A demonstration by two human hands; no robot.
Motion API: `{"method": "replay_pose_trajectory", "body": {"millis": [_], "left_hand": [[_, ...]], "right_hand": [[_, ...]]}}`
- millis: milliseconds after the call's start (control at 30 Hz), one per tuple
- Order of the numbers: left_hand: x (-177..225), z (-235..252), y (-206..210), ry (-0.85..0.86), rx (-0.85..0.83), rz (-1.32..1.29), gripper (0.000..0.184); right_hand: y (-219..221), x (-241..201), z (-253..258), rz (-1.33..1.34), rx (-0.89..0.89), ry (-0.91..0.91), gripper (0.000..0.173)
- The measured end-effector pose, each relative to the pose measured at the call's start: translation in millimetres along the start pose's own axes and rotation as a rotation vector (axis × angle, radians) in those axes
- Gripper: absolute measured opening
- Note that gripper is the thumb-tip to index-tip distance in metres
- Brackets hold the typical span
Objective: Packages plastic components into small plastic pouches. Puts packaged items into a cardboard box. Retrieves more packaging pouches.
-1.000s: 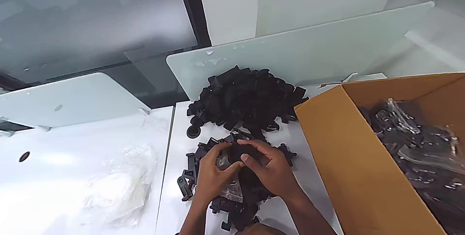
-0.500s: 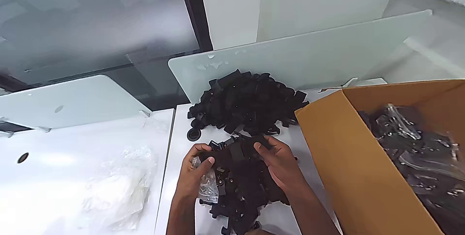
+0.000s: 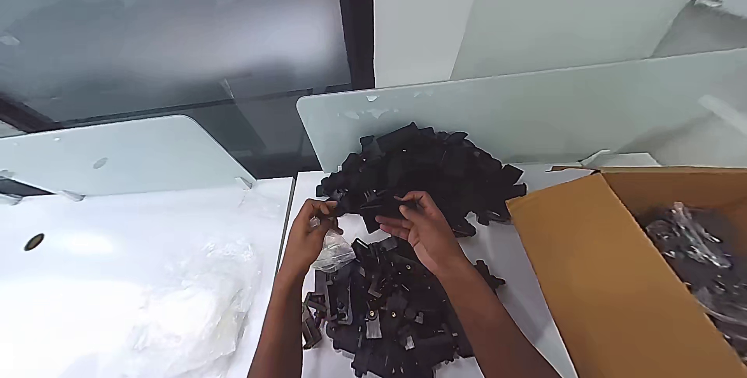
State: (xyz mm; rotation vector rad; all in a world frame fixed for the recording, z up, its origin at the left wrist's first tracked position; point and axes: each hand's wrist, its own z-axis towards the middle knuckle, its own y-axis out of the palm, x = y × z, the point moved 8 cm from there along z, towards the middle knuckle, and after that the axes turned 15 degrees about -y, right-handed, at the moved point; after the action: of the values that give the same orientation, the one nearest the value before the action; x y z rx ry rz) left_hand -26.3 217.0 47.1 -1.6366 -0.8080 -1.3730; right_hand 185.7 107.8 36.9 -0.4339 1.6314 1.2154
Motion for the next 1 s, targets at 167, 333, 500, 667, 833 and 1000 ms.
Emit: {"method": "replay_pose_trajectory", "body": {"millis": [167, 333, 500, 667, 833, 1000], "left_hand": [[-6.3, -17.6, -8.7, 0.010, -0.420, -0.182, 0.011], [-38.5, 1.6, -53.3, -0.201, -0.012, -0.091, 0.050], [-59.7, 42.1, -15.9, -0.391, -0.277, -0.139, 0.083], [-72.8, 71.7, -16.5, -0.408, -0.056, -0.072, 0.043], [-99.4, 91.3, -20.7, -0.513, 0.125, 0.553, 0.080], [-114.6, 94.1, -16.7, -0.588, 0.073, 0.722, 0.072]], "right_hand": [[39.8, 31.0, 53.0, 0.128, -0.075, 0.158, 0.022], [69.7, 67.7, 86.7, -0.046, -0.469, 0.229, 0.026], [85.4, 84.0, 107.2, -0.073, -0.589, 0.285, 0.027], [79.3, 82.8, 120.4, -0.296, -0.491, 0.143, 0.039], [87.5, 91.0, 117.8, -1.192, -0.514, -0.235, 0.075], [90.7, 124.0, 107.4, -1.675, -0.613, -0.327, 0.041]]}}
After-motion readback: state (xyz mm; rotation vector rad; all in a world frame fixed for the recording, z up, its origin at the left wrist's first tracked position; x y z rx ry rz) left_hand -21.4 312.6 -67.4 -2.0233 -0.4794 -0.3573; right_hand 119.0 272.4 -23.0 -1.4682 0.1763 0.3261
